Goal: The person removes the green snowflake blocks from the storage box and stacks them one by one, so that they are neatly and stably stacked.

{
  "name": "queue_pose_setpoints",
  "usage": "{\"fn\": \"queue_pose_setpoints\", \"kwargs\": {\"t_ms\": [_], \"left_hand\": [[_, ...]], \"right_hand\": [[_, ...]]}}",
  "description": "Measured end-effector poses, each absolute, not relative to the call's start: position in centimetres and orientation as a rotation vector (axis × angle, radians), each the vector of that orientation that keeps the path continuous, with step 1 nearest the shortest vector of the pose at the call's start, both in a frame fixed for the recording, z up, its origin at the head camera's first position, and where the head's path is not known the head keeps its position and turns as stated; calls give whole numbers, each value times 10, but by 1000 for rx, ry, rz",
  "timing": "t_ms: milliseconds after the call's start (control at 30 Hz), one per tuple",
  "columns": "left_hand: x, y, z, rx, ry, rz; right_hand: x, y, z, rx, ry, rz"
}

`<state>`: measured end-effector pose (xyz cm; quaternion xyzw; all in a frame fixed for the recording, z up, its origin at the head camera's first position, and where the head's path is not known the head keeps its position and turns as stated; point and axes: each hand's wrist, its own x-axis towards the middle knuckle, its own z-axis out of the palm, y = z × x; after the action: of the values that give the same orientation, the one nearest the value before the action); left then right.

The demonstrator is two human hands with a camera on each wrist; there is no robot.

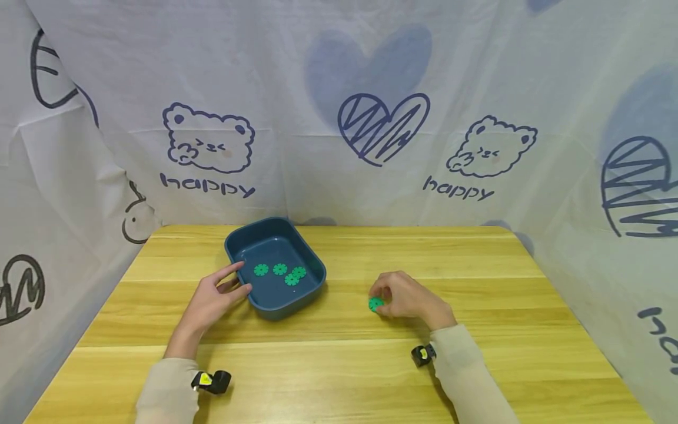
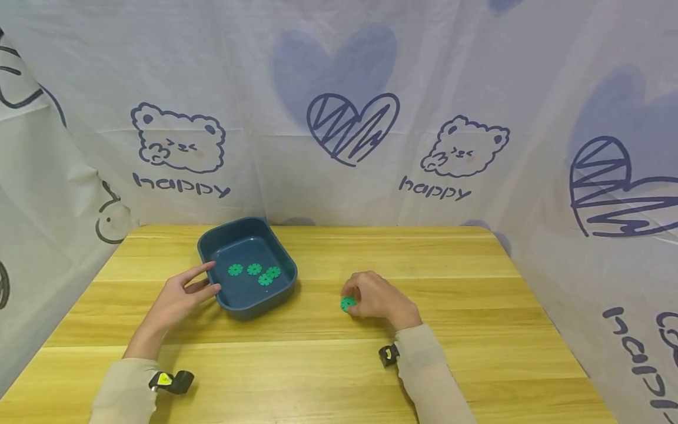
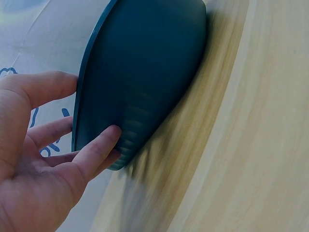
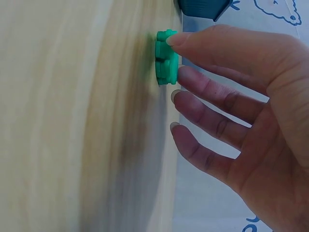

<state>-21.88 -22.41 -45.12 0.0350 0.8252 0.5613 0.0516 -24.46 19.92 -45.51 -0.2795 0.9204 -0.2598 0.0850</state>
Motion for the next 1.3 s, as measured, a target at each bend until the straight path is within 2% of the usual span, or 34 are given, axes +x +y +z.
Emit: {"fn": "queue_pose_setpoints", "kwargs": {"t_ms": [1300], "left_hand": [[-219,-224,-450,110,2499,1712]], "right_hand": [[-245,195,-459,-862,2721,-788]]}}
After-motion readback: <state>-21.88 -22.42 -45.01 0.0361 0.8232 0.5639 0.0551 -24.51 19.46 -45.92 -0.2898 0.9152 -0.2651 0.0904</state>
